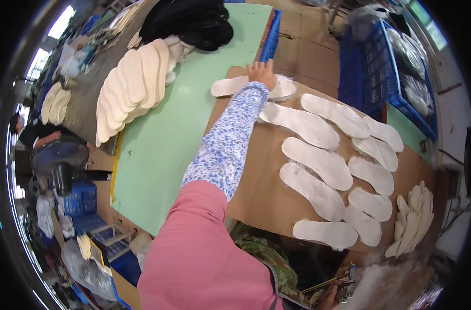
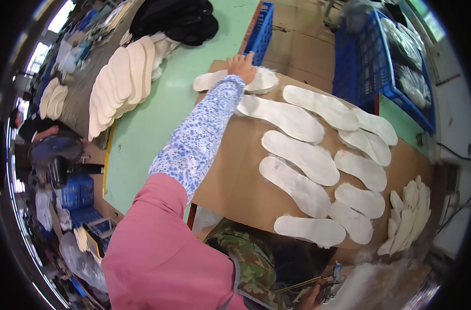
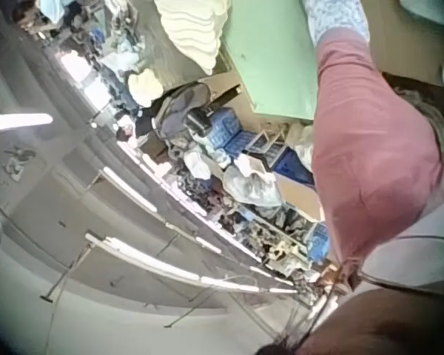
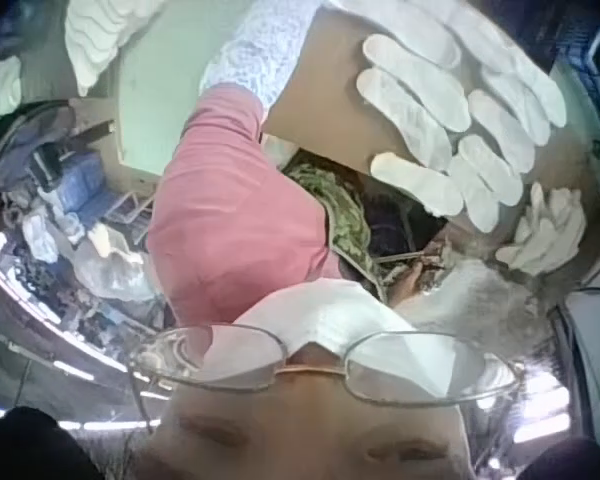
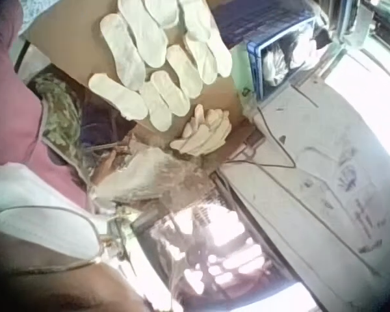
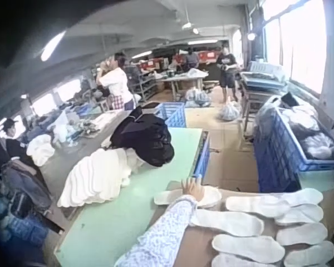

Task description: Applying adhesive and assembling shoe insole components using a spray gun.

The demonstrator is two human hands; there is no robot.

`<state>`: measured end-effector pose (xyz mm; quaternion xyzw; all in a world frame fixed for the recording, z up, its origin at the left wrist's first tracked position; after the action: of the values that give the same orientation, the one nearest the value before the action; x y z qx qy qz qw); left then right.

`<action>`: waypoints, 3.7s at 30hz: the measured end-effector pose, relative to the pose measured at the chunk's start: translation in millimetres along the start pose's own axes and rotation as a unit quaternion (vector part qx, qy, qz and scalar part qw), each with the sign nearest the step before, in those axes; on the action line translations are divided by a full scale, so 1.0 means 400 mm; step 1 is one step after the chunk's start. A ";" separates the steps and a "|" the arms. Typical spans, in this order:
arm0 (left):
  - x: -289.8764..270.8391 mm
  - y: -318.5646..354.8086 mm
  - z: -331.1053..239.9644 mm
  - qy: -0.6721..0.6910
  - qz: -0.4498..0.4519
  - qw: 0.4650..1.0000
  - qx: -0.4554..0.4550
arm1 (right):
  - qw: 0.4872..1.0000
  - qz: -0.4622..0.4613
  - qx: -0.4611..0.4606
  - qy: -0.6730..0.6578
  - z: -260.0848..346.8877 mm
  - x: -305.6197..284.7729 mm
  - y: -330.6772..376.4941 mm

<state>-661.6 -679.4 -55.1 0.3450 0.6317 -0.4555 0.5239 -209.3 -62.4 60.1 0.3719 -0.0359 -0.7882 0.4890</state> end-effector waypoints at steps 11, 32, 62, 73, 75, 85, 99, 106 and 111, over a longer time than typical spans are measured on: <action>0.021 -0.011 -0.147 -0.032 0.190 0.981 -0.010 | 0.998 -0.033 0.030 0.039 0.048 0.051 0.032; -0.444 0.632 -0.244 0.529 -0.097 0.842 0.036 | 0.976 0.106 -0.127 -0.144 0.073 0.107 -0.092; -0.434 1.047 -1.911 0.109 -0.095 0.807 0.573 | 0.870 -0.339 0.005 -0.358 -0.358 -0.647 0.270; -0.555 1.135 -2.051 0.194 -0.045 0.636 0.746 | 0.853 -0.365 0.118 -0.354 -0.374 -0.624 0.279; -0.632 1.197 -2.018 0.259 0.010 0.607 0.751 | 0.846 -0.393 0.086 -0.351 -0.387 -0.637 0.305; -0.572 1.749 -1.874 0.326 0.599 0.405 0.609 | 0.775 -0.464 0.091 -0.419 -0.483 -0.632 0.445; -0.561 1.811 -1.668 0.072 0.380 0.483 0.785 | 0.808 -0.447 0.022 -0.384 -0.479 -0.604 0.413; -0.539 1.672 -1.571 0.121 0.410 0.471 0.772 | 0.836 -0.409 0.007 -0.367 -0.472 -0.615 0.357; -0.538 1.620 -1.539 0.025 0.232 0.582 0.779 | 0.840 -0.392 0.020 -0.374 -0.469 -0.616 0.333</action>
<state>-238.2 131.2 38.6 0.7664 -0.0540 -0.6275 0.1262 66.8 122.7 116.4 0.0418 -0.0829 -0.9924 0.0810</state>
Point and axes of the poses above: each hand's wrist, its own y-axis away from the middle knuckle, its own x-axis out of the palm, z = x × y, the point moved 6 cm from there along -y, towards the middle knuckle, and after that the axes turned 12 degrees about -y, right-handed, at the moved point
